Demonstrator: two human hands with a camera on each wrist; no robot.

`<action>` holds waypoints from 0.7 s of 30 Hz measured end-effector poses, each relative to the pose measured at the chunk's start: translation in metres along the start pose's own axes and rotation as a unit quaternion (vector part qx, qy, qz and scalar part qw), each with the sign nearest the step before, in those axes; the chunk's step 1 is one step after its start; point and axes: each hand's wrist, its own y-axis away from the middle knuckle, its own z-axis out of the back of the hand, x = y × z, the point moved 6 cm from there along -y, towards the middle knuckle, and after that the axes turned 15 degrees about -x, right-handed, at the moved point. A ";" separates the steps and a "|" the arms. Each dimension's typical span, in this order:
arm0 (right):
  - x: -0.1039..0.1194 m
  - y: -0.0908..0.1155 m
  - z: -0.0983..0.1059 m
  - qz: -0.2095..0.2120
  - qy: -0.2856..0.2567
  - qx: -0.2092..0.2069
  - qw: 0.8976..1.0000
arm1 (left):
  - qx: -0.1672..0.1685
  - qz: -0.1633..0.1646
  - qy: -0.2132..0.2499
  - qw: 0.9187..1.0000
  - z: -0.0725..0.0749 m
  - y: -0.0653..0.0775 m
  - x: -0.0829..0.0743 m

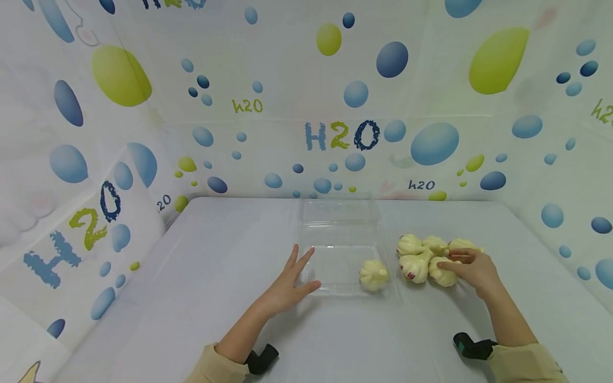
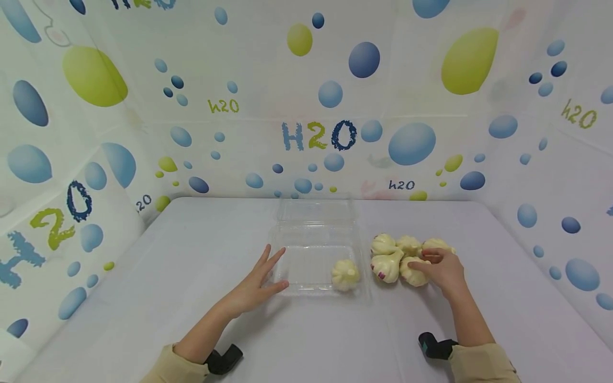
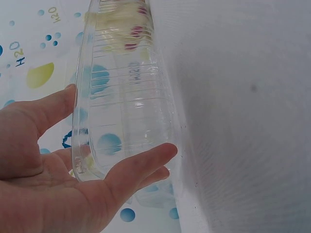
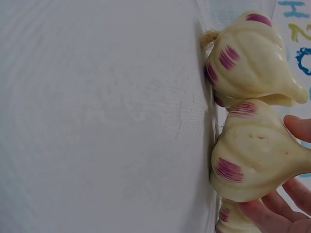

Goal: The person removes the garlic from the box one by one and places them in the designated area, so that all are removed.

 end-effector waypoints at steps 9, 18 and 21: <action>-0.001 0.001 0.003 -0.021 -0.008 0.009 1.000 | 0.001 -0.004 -0.003 1.000 0.000 0.001 0.000; -0.002 0.005 0.013 -0.056 -0.028 -0.019 0.998 | 0.003 -0.002 0.004 1.000 0.000 0.002 0.000; -0.002 0.004 0.016 -0.049 -0.035 -0.040 0.997 | 0.003 -0.003 0.003 1.000 0.000 0.002 -0.001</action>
